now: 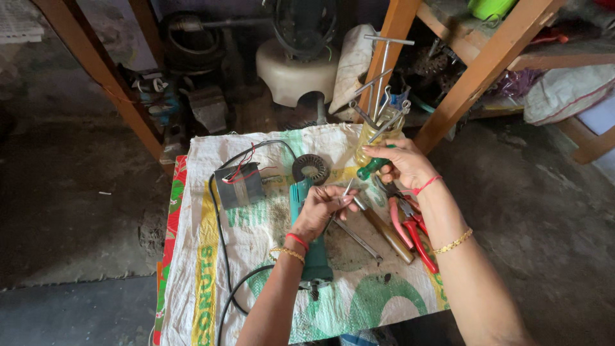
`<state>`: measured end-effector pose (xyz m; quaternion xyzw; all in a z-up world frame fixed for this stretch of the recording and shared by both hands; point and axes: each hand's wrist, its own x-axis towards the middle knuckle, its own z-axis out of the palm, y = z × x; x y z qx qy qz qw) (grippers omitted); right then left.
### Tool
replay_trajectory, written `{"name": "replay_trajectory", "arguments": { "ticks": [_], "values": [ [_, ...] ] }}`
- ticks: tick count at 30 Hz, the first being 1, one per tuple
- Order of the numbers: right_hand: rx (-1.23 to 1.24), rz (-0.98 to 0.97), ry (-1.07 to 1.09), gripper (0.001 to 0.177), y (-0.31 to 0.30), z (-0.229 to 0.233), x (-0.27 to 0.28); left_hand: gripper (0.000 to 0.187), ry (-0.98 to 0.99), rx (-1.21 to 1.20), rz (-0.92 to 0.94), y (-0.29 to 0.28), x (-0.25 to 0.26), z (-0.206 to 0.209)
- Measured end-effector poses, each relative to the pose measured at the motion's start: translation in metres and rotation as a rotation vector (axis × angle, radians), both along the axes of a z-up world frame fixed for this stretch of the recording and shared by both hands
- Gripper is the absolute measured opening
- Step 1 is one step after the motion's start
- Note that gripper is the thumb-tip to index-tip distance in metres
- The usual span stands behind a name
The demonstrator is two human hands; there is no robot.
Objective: The person disassembles a teal electric tool on a workbench, removes a screw with a screwdriver, and uses a hammer to tap the tool's body. The person then reassembles the tool and tightens the screw.
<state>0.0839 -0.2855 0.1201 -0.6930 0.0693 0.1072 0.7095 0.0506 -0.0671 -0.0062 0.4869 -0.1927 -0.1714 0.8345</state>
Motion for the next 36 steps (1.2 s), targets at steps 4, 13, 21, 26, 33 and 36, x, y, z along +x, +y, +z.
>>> {"name": "replay_trajectory", "arguments": {
  "ticks": [4,13,21,26,33,36],
  "values": [
    [0.014,0.034,0.017,0.019,-0.001,-0.011,0.005,0.020,-0.055,0.022,-0.024,0.001,0.000,0.001],
    [-0.008,0.034,0.034,0.021,-0.006,-0.017,0.011,0.022,-0.043,0.106,-0.056,-0.003,-0.003,0.005],
    [-0.044,0.039,0.001,0.021,0.001,-0.012,0.003,0.022,-0.035,0.083,-0.063,-0.003,-0.002,0.004],
    [-0.306,0.064,-0.285,0.027,0.009,0.007,-0.009,0.021,-0.051,0.125,-0.074,-0.006,-0.001,0.002],
    [-0.909,0.080,-0.907,0.040,0.034,0.001,-0.026,0.017,-0.039,0.029,-0.083,-0.005,0.004,-0.006],
    [-0.940,0.092,-0.661,0.042,0.047,-0.012,-0.029,0.039,-0.121,0.065,-0.093,-0.005,0.004,-0.011]
  ]
}}
